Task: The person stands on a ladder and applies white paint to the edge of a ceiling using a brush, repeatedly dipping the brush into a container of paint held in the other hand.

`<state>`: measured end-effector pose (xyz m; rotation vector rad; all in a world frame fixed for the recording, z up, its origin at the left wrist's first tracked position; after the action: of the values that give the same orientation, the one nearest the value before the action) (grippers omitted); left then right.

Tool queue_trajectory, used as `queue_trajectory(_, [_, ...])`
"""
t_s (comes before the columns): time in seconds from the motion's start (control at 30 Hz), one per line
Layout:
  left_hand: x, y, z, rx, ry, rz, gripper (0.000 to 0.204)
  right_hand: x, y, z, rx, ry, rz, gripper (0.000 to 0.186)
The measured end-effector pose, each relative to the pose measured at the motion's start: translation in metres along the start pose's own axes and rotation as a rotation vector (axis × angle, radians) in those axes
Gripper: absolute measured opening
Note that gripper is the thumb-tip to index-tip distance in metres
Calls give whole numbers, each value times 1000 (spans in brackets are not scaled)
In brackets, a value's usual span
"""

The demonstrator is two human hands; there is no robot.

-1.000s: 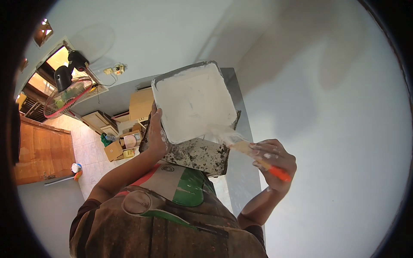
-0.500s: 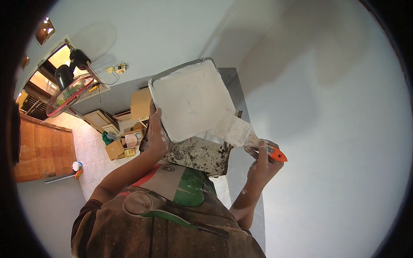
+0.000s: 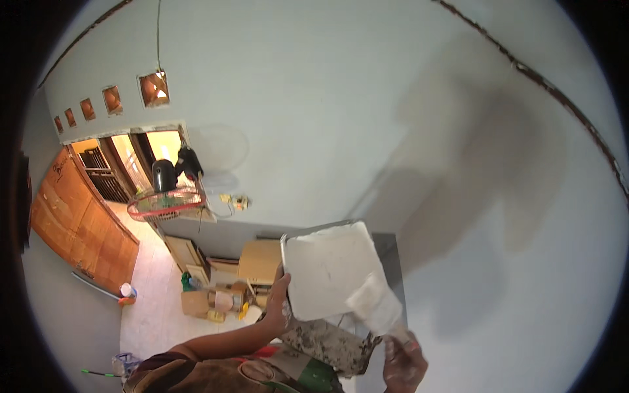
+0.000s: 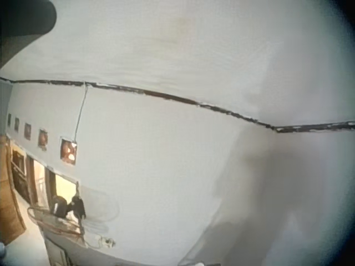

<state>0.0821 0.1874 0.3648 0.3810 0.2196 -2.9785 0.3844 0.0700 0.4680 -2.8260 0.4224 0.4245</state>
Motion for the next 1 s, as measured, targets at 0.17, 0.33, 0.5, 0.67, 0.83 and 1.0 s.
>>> queue_trajectory(0.17, [16, -26, 33, 189, 579, 58, 60, -69, -15, 30, -523, -686, 67, 49])
queue_trajectory(0.33, [58, -48, 60, -11, 381, 292, 64, -127, -58, 50, -704, -914, -60, 52])
queue_trajectory(0.5, [85, -63, 72, -57, 399, 409, 64, -167, -67, 66, -833, -799, -165, 58])
queue_trajectory(0.67, [100, -89, 87, -121, 403, 340, 73, -203, -88, 71, -863, -690, -540, 58])
queue_trajectory(0.83, [101, -125, 106, -174, 436, 308, 59, -260, -142, 7, -457, -591, -696, 57])
queue_trajectory(1.0, [98, -149, 102, -156, 493, 317, 58, -332, -207, -60, -73, -601, -697, 58])
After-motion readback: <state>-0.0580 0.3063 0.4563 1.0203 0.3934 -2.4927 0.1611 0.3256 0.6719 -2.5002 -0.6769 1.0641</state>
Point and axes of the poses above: each hand's wrist, its own y-axis away from the middle knuckle, its own x-axis out of the back of the hand, z = x × y, the point moved 7 cm from there along -y, towards the middle knuckle, and after that the axes turned 12 degrees about -y, right-handed, at the moved point
